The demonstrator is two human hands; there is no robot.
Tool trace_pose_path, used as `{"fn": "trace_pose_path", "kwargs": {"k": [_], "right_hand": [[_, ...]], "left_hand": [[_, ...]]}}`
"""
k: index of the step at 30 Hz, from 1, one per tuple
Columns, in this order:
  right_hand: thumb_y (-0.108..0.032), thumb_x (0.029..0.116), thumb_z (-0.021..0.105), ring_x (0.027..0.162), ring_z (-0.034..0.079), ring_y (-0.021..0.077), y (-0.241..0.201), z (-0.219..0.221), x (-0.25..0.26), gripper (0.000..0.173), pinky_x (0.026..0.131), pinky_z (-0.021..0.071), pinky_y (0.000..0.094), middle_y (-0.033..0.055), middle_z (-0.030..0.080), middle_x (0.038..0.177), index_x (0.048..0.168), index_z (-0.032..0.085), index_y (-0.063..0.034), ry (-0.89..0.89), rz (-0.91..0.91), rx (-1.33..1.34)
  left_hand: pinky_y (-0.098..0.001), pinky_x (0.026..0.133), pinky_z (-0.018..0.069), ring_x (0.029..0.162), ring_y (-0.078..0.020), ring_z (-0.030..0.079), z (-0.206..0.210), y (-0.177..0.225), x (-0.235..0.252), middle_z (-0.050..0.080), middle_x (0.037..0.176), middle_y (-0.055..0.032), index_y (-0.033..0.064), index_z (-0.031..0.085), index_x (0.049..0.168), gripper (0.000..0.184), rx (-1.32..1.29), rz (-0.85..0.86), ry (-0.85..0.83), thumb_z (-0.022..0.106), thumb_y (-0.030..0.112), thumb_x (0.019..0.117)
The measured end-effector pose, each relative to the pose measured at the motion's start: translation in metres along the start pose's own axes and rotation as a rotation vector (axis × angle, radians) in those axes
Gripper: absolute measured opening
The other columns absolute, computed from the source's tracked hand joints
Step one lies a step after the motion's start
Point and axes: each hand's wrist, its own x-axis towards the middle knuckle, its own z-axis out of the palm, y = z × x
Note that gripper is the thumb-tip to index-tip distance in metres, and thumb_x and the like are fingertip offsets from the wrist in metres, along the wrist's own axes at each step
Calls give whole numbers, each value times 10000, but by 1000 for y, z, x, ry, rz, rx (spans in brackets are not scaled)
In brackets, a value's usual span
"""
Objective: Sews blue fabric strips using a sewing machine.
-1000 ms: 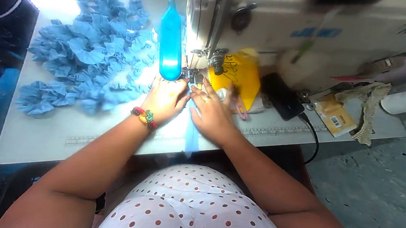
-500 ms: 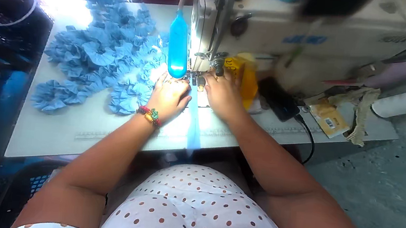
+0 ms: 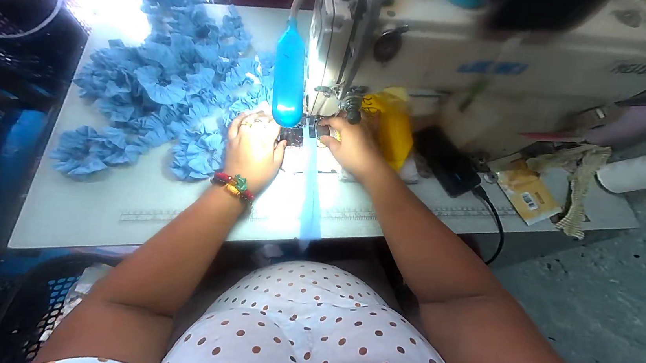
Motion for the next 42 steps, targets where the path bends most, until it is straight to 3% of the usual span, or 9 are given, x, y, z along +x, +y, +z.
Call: {"fn": "trace_pose_path", "kwargs": {"k": [12, 14, 16, 19, 23, 26, 30, 36, 42], "right_hand": [[-287, 1008, 633, 1481, 394, 345, -2, -1, 1, 370, 1193, 60, 738, 129, 629, 1399, 1350, 660, -148, -47, -6, -12], [-235, 991, 658, 1455, 417, 373, -3, -5, -11, 403, 1218, 138, 682, 176, 607, 1405, 1373, 639, -108, 15, -41, 18], [-157, 957, 667, 1321, 547, 367, -4, -10, -35, 352, 1135, 394, 565, 184, 649, 1314, 1299, 689, -77, 175, -125, 72], [-148, 974, 627, 1275, 565, 350, -3, -19, -90, 308, 1082, 455, 542, 161, 641, 1293, 1265, 700, -79, 189, -281, 120], [-218, 984, 594, 1273, 586, 294, 6, -13, -154, 253, 1091, 464, 495, 113, 693, 1222, 1131, 758, -93, 184, -326, 204], [-205, 998, 603, 1086, 657, 148, 6, 0, -184, 221, 928, 561, 318, 55, 715, 1129, 1079, 782, -105, 166, -295, 323], [-121, 967, 608, 1080, 646, 177, -5, 7, -181, 198, 937, 540, 322, 77, 714, 1122, 1044, 786, -82, 282, -402, 297], [-93, 953, 594, 1185, 653, 263, -15, 18, -169, 224, 1050, 515, 450, 91, 732, 1141, 1070, 785, -94, 290, -521, 147], [-106, 984, 593, 1058, 661, 160, -4, 21, -189, 213, 923, 556, 321, 52, 731, 1078, 1055, 793, -96, 168, -475, 351]], "left_hand": [[-595, 1116, 350, 1286, -389, 570, -27, -19, 8, 673, 1265, -186, 106, 707, 1208, 233, 44, -124, -25, 573, 182, 1033], [-614, 1125, 342, 1305, -414, 552, -38, -28, 6, 654, 1294, -215, 85, 687, 1263, 277, 31, -107, 7, 597, 176, 1017], [-628, 1112, 359, 1328, -459, 513, -50, -28, -10, 607, 1352, -247, 39, 638, 1334, 366, -38, -8, 51, 602, 215, 1015], [-484, 963, 505, 1106, -319, 637, -54, -6, -82, 696, 1124, -173, 10, 724, 1120, 277, -324, 184, 122, 584, 208, 987], [-209, 834, 536, 898, -19, 637, -22, 15, -190, 688, 981, -8, 35, 718, 1051, 243, -1044, -76, -456, 628, 255, 1000], [-336, 1028, 506, 1155, -114, 634, -1, 16, -196, 668, 1256, -71, 61, 582, 1360, 489, -950, -491, -703, 667, 349, 974], [-558, 1118, 408, 1332, -344, 545, 28, 39, -164, 589, 1400, -218, 29, 507, 1462, 738, -656, -465, -867, 714, 488, 922], [-456, 1075, 451, 1203, -243, 619, 41, 37, -161, 673, 1252, -169, 25, 664, 1269, 348, -757, -348, -696, 591, 269, 1033], [-256, 872, 556, 934, -8, 650, -8, 9, -225, 680, 996, 32, 25, 635, 1094, 254, -1114, -312, -199, 436, 182, 1071]]}}
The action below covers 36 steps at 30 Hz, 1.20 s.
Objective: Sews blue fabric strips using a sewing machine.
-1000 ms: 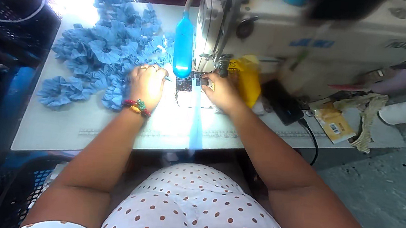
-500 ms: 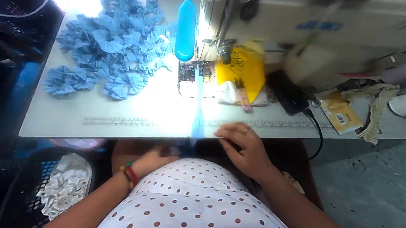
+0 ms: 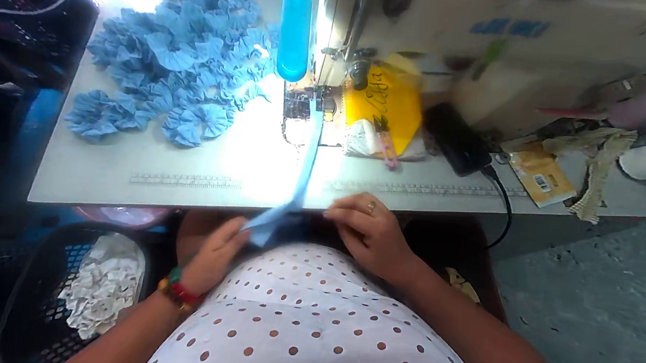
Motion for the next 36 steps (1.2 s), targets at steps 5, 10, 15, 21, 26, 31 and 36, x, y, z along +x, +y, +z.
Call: {"fn": "trace_pose_path", "kwargs": {"k": [5, 10, 15, 21, 26, 31, 36], "right_hand": [[-94, 976, 612, 1030, 650, 121, -17, 0, 12, 196, 905, 551, 271, 54, 716, 1083, 1061, 787, -73, -38, -34, 110], [-105, 962, 609, 1010, 655, 142, -27, 11, 35, 205, 880, 552, 276, 73, 711, 1078, 1059, 785, -68, -88, -135, 96], [-119, 948, 617, 993, 666, 191, -38, 19, 57, 214, 861, 560, 313, 89, 716, 1076, 1073, 787, -82, -123, -225, 40], [-153, 966, 643, 1113, 657, 239, -51, 20, 75, 198, 958, 542, 384, 104, 714, 1149, 1093, 780, -88, -118, -317, 30], [-189, 968, 665, 1271, 617, 279, -67, 24, 88, 205, 1125, 463, 453, 113, 715, 1219, 1108, 768, -80, -111, -368, 62], [-214, 991, 647, 1198, 655, 249, -85, 34, 98, 236, 1093, 479, 449, 86, 741, 1163, 1151, 774, -95, -118, -474, 76], [-105, 975, 634, 989, 683, 226, -97, 34, 97, 190, 906, 528, 408, 54, 750, 1004, 1062, 801, -122, -162, -598, -33]], "left_hand": [[-239, 833, 604, 961, -30, 697, -17, 51, -54, 693, 1135, 50, 189, 395, 1456, 612, 137, 38, 257, 661, 453, 973], [-537, 539, 547, 717, -370, 688, -23, 71, -68, 666, 1052, -212, 69, 678, 1149, 439, 998, 99, 253, 750, 366, 833], [-463, 568, 566, 763, -339, 709, -29, 71, -75, 694, 1056, -207, 20, 699, 972, 194, 1131, 275, 344, 628, 180, 889], [-255, 790, 528, 920, -178, 661, -31, 89, -87, 701, 998, -139, 42, 692, 891, 231, 925, 470, 405, 580, 199, 1016], [-210, 744, 497, 864, -134, 623, -30, 98, -84, 673, 937, -110, 52, 654, 785, 221, 905, 552, 446, 593, 151, 973], [-215, 724, 489, 846, -135, 614, -28, 101, -81, 665, 908, -102, 51, 646, 768, 221, 910, 620, 451, 592, 134, 965], [-266, 707, 494, 830, -188, 612, -28, 105, -80, 654, 870, -120, 37, 643, 778, 218, 924, 740, 372, 620, 124, 976]]}}
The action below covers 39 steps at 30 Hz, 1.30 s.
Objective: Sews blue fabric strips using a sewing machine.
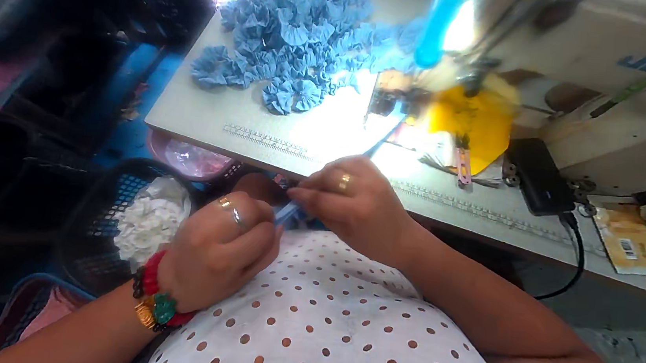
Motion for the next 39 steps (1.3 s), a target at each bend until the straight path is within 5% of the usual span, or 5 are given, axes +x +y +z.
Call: {"fn": "trace_pose_path", "kwargs": {"k": [6, 10, 19, 35, 39], "right_hand": [[-57, 1015, 554, 784, 710, 228, -20, -32, -44, 196, 690, 575, 363, 92, 747, 885, 1026, 750, -60, -75, -32, -142], [-82, 1024, 544, 816, 735, 203, -14, -29, -97, 204, 691, 589, 331, 84, 769, 961, 1046, 745, -104, -143, 92, -3], [-54, 1015, 557, 956, 763, 223, 30, -9, -118, 213, 807, 617, 351, 109, 784, 992, 1025, 769, -74, -70, 185, -120], [-58, 997, 587, 1057, 751, 215, 50, -4, -118, 204, 946, 601, 357, 92, 790, 993, 980, 790, -75, 6, 265, -206], [-61, 996, 592, 1045, 754, 214, 53, -5, -118, 201, 941, 602, 348, 95, 790, 987, 975, 791, -76, 11, 248, -201]], "left_hand": [[-193, 893, 509, 1012, -67, 633, 8, -4, 11, 681, 1054, -64, 63, 651, 1122, 343, -640, -60, -372, 586, 389, 1038], [-159, 748, 527, 844, 31, 609, 41, -27, 0, 660, 989, 69, 126, 495, 1399, 530, -1048, -413, -647, 596, 470, 1008], [-123, 769, 467, 839, 86, 555, 74, -43, 6, 621, 899, 96, 90, 692, 983, 355, -945, -535, -684, 543, 408, 1031], [-323, 662, 534, 719, -63, 627, 9, -86, 2, 673, 823, 43, 151, 699, 1069, 398, -581, -621, -1176, 737, 491, 866], [-185, 618, 537, 699, 31, 625, -15, -94, -15, 657, 825, 130, 225, 616, 1091, 424, -632, -667, -855, 740, 542, 840]]}}
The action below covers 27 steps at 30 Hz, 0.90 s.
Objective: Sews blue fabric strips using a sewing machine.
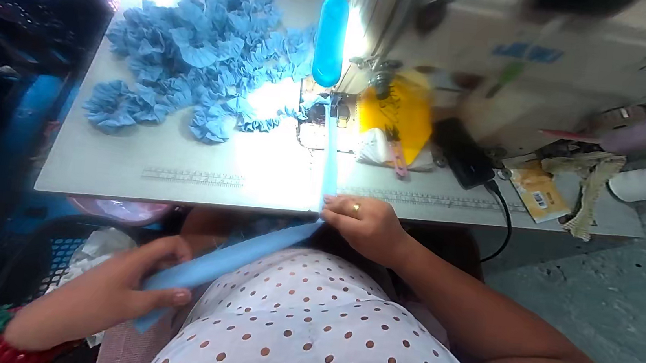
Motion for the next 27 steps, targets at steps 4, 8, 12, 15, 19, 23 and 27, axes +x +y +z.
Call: {"fn": "trace_pose_path", "kwargs": {"k": [4, 8, 12, 15, 19, 23, 27], "right_hand": [[-45, 966, 601, 1027, 757, 251, 17, 0, 9, 186, 883, 616, 375, 126, 783, 1002, 973, 787, -57, -20, -37, -11], [-22, 944, 593, 967, 765, 288, 47, 4, 28, 200, 804, 626, 423, 141, 780, 1006, 975, 787, -63, 2, -8, -77], [-45, 981, 557, 1033, 751, 333, 63, 4, 46, 226, 830, 612, 485, 169, 771, 1073, 1030, 777, -60, -54, 101, -107], [-41, 973, 570, 1055, 737, 355, 56, 2, 54, 218, 864, 597, 509, 184, 760, 1084, 1056, 771, -50, -87, 211, -138], [-76, 957, 616, 1325, 591, 337, 19, -5, 54, 298, 1160, 432, 499, 154, 688, 1309, 1234, 724, -44, -51, 219, 31], [-197, 964, 661, 1360, 562, 289, -32, -15, 68, 303, 1201, 379, 522, 108, 691, 1306, 1224, 720, -52, -25, 89, 313], [-215, 961, 678, 1381, 539, 303, -59, -17, 87, 293, 1201, 376, 517, 118, 681, 1324, 1212, 733, -74, -47, -21, 397]], "left_hand": [[-108, 609, 511, 683, 91, 606, 7, -2, -15, 665, 805, 182, 264, 684, 939, 204, -221, 73, 53, 707, 465, 914], [-145, 831, 537, 961, 66, 630, 42, 0, 4, 690, 1054, 149, 219, 722, 949, 179, -450, 148, -141, 655, 383, 977], [-148, 818, 540, 955, 52, 630, 60, 7, 25, 677, 1016, 148, 243, 719, 945, 134, -563, 259, -83, 672, 364, 978], [-147, 803, 488, 922, 23, 585, 62, 27, 22, 635, 942, 51, 138, 653, 872, 252, -120, 376, 189, 646, 362, 988], [-201, 775, 493, 896, -84, 614, 48, 59, 1, 657, 935, -46, 114, 645, 868, 310, 360, 468, 441, 573, 375, 1019], [-250, 719, 497, 843, -143, 622, 43, 74, -12, 656, 900, -76, 97, 649, 854, 292, 540, 506, 525, 533, 292, 1037], [-267, 651, 473, 752, -144, 605, 45, 79, -11, 636, 783, -60, 88, 628, 763, 285, 613, 547, 620, 520, 217, 993]]}}
